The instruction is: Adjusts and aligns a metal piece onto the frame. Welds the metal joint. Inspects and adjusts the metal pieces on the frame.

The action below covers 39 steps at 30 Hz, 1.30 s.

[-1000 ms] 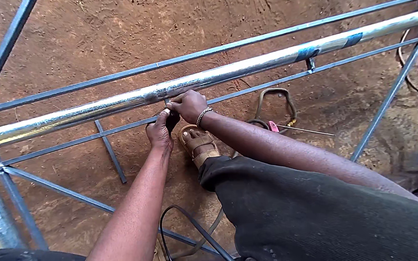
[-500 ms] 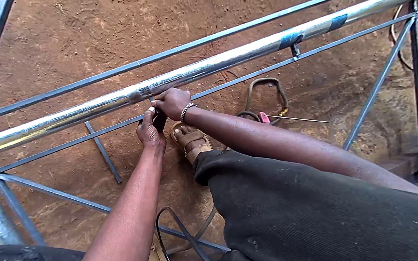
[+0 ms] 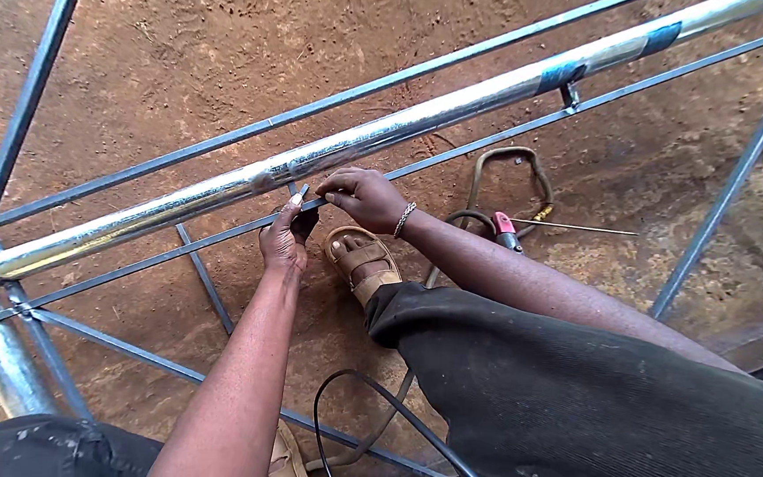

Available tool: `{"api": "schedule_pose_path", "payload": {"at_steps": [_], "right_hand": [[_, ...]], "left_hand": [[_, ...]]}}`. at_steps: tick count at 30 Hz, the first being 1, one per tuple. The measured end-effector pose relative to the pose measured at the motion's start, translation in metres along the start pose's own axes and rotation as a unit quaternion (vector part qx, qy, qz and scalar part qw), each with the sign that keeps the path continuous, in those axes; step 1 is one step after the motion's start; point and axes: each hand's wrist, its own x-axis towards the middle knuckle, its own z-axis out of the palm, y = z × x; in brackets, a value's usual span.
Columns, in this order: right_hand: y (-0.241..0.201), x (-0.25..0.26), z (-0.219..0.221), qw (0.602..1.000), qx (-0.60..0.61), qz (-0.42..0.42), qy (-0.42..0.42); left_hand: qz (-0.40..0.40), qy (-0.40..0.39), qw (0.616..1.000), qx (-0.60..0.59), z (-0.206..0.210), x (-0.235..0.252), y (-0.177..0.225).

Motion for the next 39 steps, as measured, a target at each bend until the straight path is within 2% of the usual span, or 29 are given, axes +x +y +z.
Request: {"api": "schedule_pose_path", "payload": {"at_steps": [5,13,23,27,30,31,32,33,34,35,37,39], "right_hand": [[0.008,-0.003,0.001,0.999,0.015,-0.039,0.011],[0.012,-0.004,0.003,0.998,0.009,-0.053,0.016],[0.011,-0.010,-0.002,0.998,0.012,-0.062,0.011],[0.014,-0.033,-0.008,0.994,0.047,-0.044,0.093],[0.021,-0.067,-0.012,0.980,0.061,0.021,0.188],[0.029,-0.080,-0.011,0.974,0.063,0.055,0.211],[0.038,-0.095,-0.010,0.969,0.063,0.088,0.222],[0.047,-0.109,-0.007,0.964,0.062,0.125,0.226],[0.056,-0.123,-0.002,0.958,0.063,0.160,0.228],[0.062,-0.136,0.003,0.952,0.068,0.192,0.229],[0.077,-0.154,0.017,0.942,0.084,0.228,0.230],[0.086,-0.167,0.030,0.944,0.089,0.232,0.216]], "left_hand": [[0.009,-0.011,1.000,-0.013,-0.001,0.000,-0.002],[0.018,-0.028,0.999,-0.015,-0.002,-0.001,-0.001],[0.020,0.005,1.000,-0.018,0.007,-0.007,-0.002],[0.001,-0.012,1.000,-0.011,0.002,-0.006,0.001],[0.000,-0.074,0.995,0.070,-0.030,-0.001,0.012],[0.023,-0.082,0.985,0.148,-0.045,-0.001,0.019],[0.055,-0.070,0.959,0.268,-0.062,-0.003,0.027],[0.082,-0.027,0.906,0.413,-0.080,-0.006,0.036],[0.097,0.046,0.834,0.541,-0.099,-0.009,0.044],[0.087,0.125,0.767,0.623,-0.118,-0.011,0.050],[0.011,0.235,0.680,0.694,-0.155,-0.005,0.053],[-0.040,0.267,0.657,0.704,-0.182,0.000,0.051]]}}
